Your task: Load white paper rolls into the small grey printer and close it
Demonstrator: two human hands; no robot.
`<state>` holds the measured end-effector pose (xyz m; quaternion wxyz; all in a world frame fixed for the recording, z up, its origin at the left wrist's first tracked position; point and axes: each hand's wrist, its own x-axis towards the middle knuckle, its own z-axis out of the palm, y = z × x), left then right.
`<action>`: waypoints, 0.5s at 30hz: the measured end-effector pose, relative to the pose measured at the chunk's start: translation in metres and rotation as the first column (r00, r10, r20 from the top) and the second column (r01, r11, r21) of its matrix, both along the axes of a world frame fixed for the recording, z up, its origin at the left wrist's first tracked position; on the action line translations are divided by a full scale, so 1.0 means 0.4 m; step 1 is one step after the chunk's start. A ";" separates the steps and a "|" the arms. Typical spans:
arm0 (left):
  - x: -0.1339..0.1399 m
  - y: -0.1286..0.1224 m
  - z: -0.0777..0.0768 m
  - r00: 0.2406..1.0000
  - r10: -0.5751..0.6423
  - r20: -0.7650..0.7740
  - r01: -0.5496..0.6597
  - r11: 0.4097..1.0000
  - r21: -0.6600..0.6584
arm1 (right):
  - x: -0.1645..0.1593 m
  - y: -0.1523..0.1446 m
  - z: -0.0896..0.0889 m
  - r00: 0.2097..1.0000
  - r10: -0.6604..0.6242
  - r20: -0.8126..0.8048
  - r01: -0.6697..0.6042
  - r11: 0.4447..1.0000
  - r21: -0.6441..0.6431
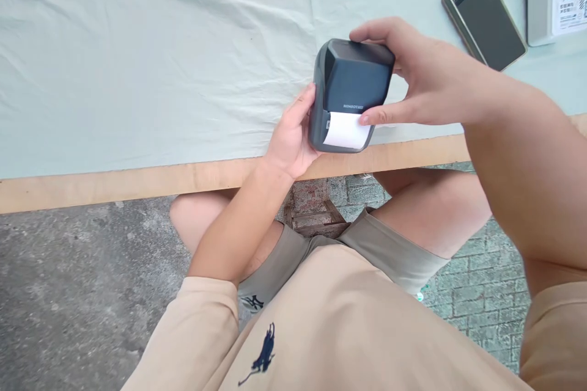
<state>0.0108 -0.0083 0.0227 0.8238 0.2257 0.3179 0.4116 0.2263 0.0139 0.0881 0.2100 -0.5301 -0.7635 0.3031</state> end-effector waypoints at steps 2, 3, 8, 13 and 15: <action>-0.003 0.000 -0.002 1.000 -0.002 0.008 0.002 1.000 0.006 | 0.000 -0.006 0.010 0.998 0.032 0.054 -0.034 0.999 0.028; -0.004 0.000 -0.003 1.000 -0.002 0.019 0.002 1.000 0.001 | 0.001 -0.003 0.016 0.995 0.059 0.079 -0.061 0.998 0.030; -0.012 0.002 -0.006 0.999 -0.014 0.031 0.016 0.999 -0.045 | 0.010 0.031 0.054 0.952 0.254 0.171 -0.249 0.967 -0.050; -0.017 0.000 0.003 0.998 -0.055 0.044 0.058 0.996 -0.063 | 0.006 0.039 0.080 0.960 0.173 0.219 -0.219 0.953 0.208; -0.017 -0.001 0.008 0.997 -0.054 0.062 0.059 0.996 -0.073 | 0.002 0.035 0.078 0.948 0.217 0.233 -0.268 0.939 0.217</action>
